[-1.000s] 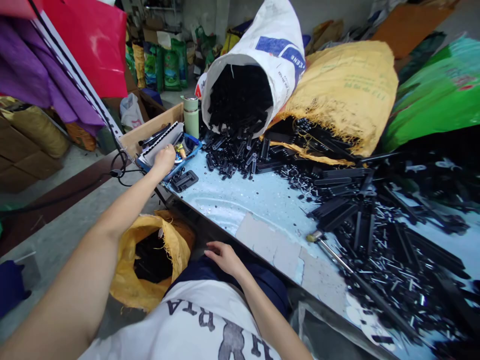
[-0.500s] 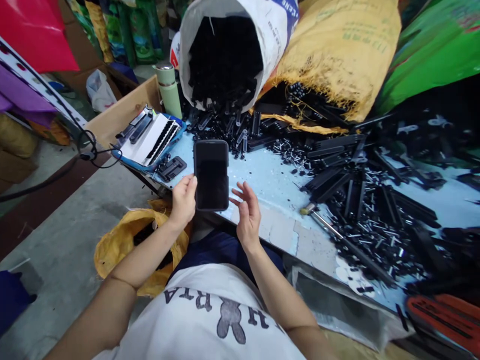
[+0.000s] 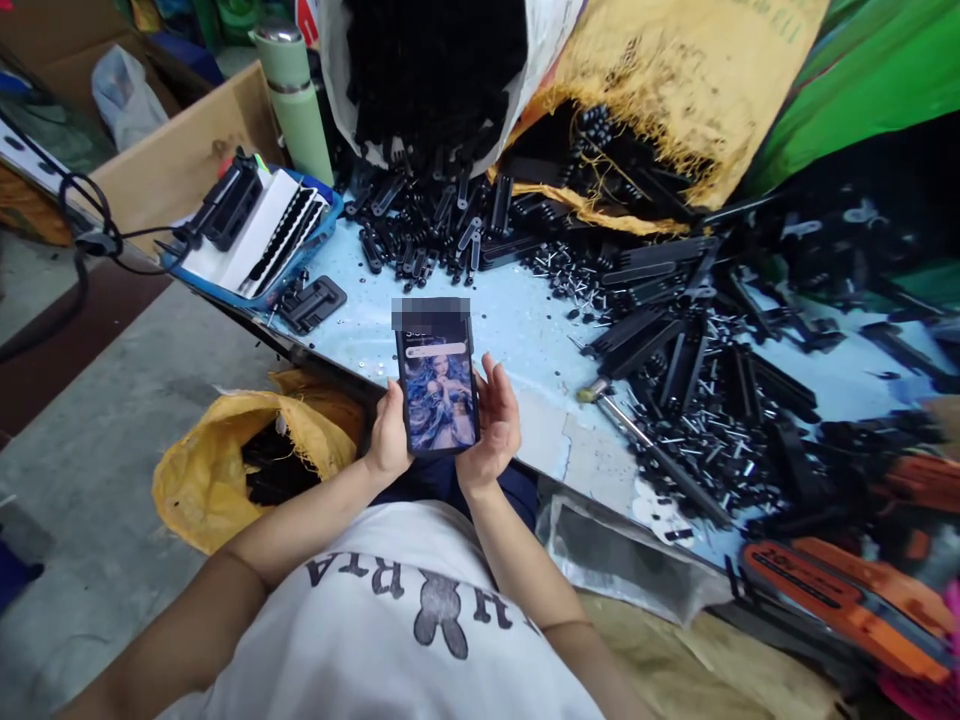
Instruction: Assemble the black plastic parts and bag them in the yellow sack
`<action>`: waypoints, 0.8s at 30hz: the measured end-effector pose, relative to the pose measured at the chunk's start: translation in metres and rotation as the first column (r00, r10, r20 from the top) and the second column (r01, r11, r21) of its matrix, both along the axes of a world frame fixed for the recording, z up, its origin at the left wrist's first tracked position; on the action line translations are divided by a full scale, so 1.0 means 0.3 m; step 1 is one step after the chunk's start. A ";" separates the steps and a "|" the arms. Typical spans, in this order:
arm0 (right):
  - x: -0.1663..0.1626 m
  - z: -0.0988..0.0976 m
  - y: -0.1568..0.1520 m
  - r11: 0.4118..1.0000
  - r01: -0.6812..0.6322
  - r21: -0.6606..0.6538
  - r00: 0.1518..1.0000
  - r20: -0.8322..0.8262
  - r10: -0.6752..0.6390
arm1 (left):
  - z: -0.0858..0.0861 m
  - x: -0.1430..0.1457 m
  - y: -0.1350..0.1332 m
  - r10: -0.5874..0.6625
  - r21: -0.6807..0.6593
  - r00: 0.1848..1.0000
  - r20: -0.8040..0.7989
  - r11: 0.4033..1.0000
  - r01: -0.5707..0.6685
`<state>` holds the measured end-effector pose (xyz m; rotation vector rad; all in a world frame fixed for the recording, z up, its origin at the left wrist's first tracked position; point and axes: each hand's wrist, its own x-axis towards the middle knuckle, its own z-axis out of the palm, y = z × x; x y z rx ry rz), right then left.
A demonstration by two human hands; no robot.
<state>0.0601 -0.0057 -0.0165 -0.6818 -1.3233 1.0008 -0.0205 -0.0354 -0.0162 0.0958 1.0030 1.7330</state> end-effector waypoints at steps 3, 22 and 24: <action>0.003 -0.012 -0.001 1.000 0.001 0.004 1.000 0.013 -0.002 | 0.017 -0.002 0.001 -0.086 0.069 0.992 0.088 0.994 0.080; -0.017 -0.036 -0.011 0.995 0.101 -0.007 0.993 0.059 -0.101 | 0.053 -0.062 -0.006 -0.406 0.289 0.802 0.439 0.909 0.302; -0.022 -0.036 -0.003 0.991 0.129 0.025 0.991 0.023 -0.130 | 0.052 -0.098 0.005 -0.449 0.321 0.801 0.396 0.885 0.337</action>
